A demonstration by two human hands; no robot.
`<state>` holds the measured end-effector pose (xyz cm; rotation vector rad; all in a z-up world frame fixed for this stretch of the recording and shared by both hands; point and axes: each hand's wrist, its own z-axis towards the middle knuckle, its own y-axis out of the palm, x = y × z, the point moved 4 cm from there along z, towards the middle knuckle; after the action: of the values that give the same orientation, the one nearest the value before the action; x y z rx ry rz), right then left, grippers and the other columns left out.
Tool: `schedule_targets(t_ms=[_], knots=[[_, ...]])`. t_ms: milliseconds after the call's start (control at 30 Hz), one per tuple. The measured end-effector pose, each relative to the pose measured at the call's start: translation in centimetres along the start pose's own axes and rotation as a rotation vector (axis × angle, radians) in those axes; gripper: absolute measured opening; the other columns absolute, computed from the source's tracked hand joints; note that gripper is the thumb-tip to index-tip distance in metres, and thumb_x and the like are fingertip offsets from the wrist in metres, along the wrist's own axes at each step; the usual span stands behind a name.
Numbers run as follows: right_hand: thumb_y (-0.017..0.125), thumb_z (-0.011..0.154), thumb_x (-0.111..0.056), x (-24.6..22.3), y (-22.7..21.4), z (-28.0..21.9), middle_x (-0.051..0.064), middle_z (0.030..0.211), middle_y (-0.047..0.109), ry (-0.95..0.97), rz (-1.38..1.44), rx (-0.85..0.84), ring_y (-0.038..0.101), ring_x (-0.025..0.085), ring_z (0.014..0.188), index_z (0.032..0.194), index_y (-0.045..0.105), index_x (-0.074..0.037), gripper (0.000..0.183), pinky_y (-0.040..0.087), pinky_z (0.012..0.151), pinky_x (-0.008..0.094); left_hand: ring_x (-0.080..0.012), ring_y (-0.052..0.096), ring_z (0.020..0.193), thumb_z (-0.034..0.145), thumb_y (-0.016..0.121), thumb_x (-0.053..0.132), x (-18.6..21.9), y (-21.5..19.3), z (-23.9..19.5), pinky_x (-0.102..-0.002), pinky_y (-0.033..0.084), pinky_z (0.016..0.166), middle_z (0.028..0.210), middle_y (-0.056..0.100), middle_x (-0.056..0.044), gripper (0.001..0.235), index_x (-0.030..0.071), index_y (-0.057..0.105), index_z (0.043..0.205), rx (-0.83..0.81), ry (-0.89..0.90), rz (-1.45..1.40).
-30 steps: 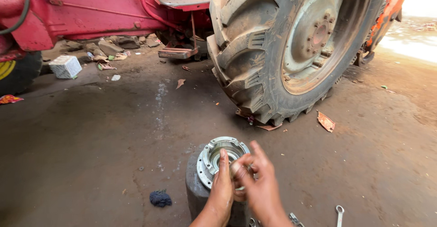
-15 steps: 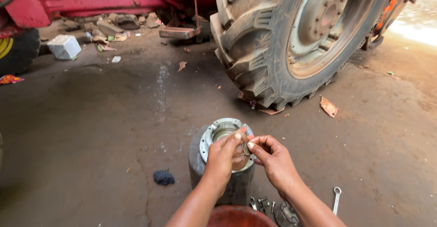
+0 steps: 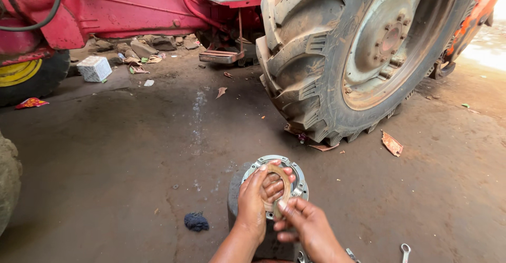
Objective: The person is assembling a mechanical part by hand, repeatedly inserting and adjusting a brass-colored ring into a cylindrical metal housing. The person dips the ring into a container of dark liquid and continues to fit it into the housing.
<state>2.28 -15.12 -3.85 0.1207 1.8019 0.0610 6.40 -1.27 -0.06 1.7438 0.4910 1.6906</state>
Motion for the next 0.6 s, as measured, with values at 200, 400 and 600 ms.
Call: schedule_targets(t_ms=[200, 400, 600], knots=[[0.069, 0.092, -0.033, 0.2, 0.3, -0.1, 0.002, 0.079, 0.069, -0.018, -0.021, 0.022, 0.065, 0.012, 0.069, 0.094, 0.069, -0.006, 0.027, 0.06, 0.064, 0.033, -0.0283, 0.075, 0.096, 0.098, 0.047, 0.03, 0.1, 0.1, -0.4, -0.038, 0.06, 0.084, 0.103, 0.076, -0.019, 0.041, -0.001, 0.064, 0.119, 0.026, -0.059, -0.112], [0.071, 0.09, -0.032, -0.4, 0.7, -0.5, 0.001, 0.081, 0.07, 0.027, 0.035, 0.057, 0.063, 0.012, 0.068, 0.093, 0.068, -0.008, 0.024, 0.059, 0.062, 0.032, -0.0273, 0.074, 0.099, 0.099, 0.046, 0.029, -0.3, 0.2, -0.7, -0.038, 0.06, 0.085, 0.105, 0.075, -0.019, 0.042, -0.002, 0.064, 0.122, 0.019, -0.055, -0.082], [0.07, 0.09, -0.032, -1.2, 0.1, -0.7, -0.003, 0.078, 0.066, 0.027, -0.035, 0.056, 0.061, 0.01, 0.065, 0.095, 0.071, -0.012, 0.021, 0.056, 0.06, 0.03, -0.0286, 0.074, 0.102, 0.099, 0.046, 0.033, -0.5, -0.1, -0.4, -0.039, 0.06, 0.09, 0.112, 0.076, -0.021, 0.048, -0.002, 0.064, 0.126, -0.038, -0.055, -0.039]])
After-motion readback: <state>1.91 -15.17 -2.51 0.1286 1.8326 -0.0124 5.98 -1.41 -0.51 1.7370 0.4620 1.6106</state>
